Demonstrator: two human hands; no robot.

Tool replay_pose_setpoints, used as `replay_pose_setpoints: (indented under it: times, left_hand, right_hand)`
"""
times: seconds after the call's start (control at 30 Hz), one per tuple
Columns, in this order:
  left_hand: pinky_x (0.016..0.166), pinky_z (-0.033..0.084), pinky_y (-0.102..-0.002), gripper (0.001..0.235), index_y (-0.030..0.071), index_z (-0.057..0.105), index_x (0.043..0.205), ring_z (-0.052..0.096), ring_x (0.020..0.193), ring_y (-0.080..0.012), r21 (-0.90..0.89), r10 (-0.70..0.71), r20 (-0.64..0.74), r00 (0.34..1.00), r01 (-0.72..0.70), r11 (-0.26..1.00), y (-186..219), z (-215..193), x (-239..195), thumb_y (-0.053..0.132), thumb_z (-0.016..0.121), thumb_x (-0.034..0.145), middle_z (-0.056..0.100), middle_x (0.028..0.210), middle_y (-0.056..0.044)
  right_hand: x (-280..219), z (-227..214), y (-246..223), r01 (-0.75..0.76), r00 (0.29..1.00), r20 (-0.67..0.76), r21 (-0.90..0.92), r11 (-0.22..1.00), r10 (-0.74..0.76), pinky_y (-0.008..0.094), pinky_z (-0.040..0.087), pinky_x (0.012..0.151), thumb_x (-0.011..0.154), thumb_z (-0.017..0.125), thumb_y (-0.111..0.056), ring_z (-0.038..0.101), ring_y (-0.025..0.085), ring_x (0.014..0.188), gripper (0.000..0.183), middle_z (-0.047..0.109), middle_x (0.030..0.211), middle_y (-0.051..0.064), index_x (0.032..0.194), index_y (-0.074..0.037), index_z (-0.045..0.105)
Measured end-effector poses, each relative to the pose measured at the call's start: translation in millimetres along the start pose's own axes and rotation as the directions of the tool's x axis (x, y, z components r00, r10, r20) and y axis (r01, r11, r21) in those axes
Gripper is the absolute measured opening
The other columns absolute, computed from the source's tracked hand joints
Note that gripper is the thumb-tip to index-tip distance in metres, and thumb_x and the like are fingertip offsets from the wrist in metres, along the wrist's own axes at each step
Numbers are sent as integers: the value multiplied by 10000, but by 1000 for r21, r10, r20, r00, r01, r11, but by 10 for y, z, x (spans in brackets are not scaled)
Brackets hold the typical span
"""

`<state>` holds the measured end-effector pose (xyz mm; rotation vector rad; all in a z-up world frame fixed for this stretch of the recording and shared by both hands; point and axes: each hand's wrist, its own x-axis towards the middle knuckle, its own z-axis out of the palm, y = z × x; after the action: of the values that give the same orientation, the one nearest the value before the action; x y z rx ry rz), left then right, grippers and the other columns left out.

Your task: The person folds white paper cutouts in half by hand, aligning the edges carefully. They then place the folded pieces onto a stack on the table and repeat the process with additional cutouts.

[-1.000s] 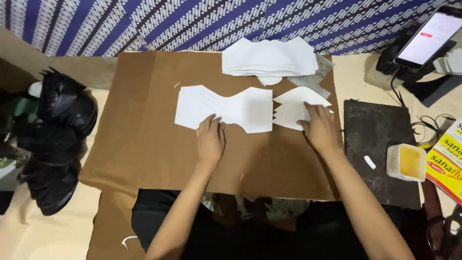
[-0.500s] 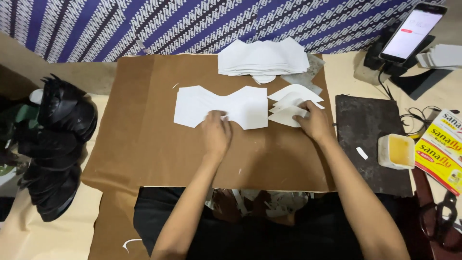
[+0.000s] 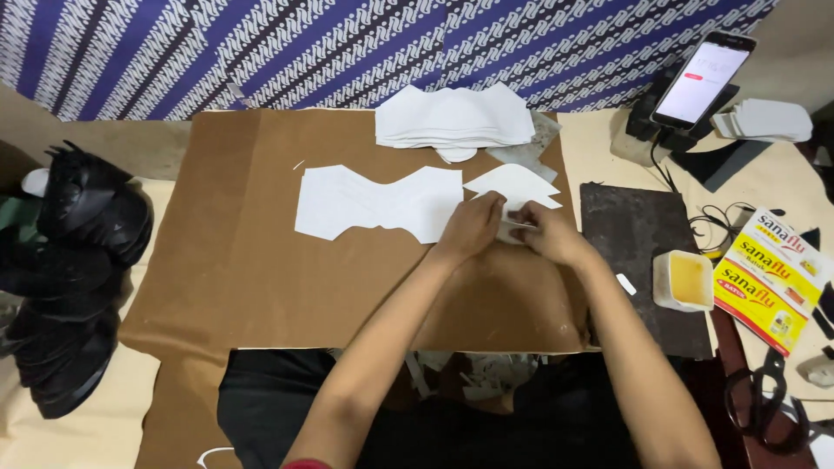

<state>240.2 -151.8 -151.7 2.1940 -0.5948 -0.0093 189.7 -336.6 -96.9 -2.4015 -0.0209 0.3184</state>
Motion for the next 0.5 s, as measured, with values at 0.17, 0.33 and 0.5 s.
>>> replay_pose_setpoints:
  times: [0.17,0.33,0.5]
  left_hand:
    - [955,526,-438,203,135,726,1096,691,1095,-317,139,-37,-349,937,90,986,-215,-428,-585,152,591,945,737,1104,-115]
    - [913,530,-504,233,76,702,1142,664,1078,-389,385,-179,-536,825,427,818,-840,-1146,-1092,137,649,925,670,1172,-180]
    - [911,378,-461,728,-17,624,1130,525,1074,-386,385,-367,-729,577,790,477,-1463,-1436,-1294,578,829,764,556,1157,-223]
  right_hand:
    - [-733,148,-445,-16,927,-373,82,996,45,547,568,916,971,662,-190,621,453,1183,418,653,1287,264,1352,-88,525]
    - [-1114,725,17,-268,896,-407,-177,947,177,473,624,873,993,633,-303,733,328,1046,283,767,1115,158,1214,-146,710]
    - [-1338,886,-8,153,917,-329,-236,960,-227,442,499,1094,777,742,-131,605,299,1291,466,706,1304,67,1237,-202,728]
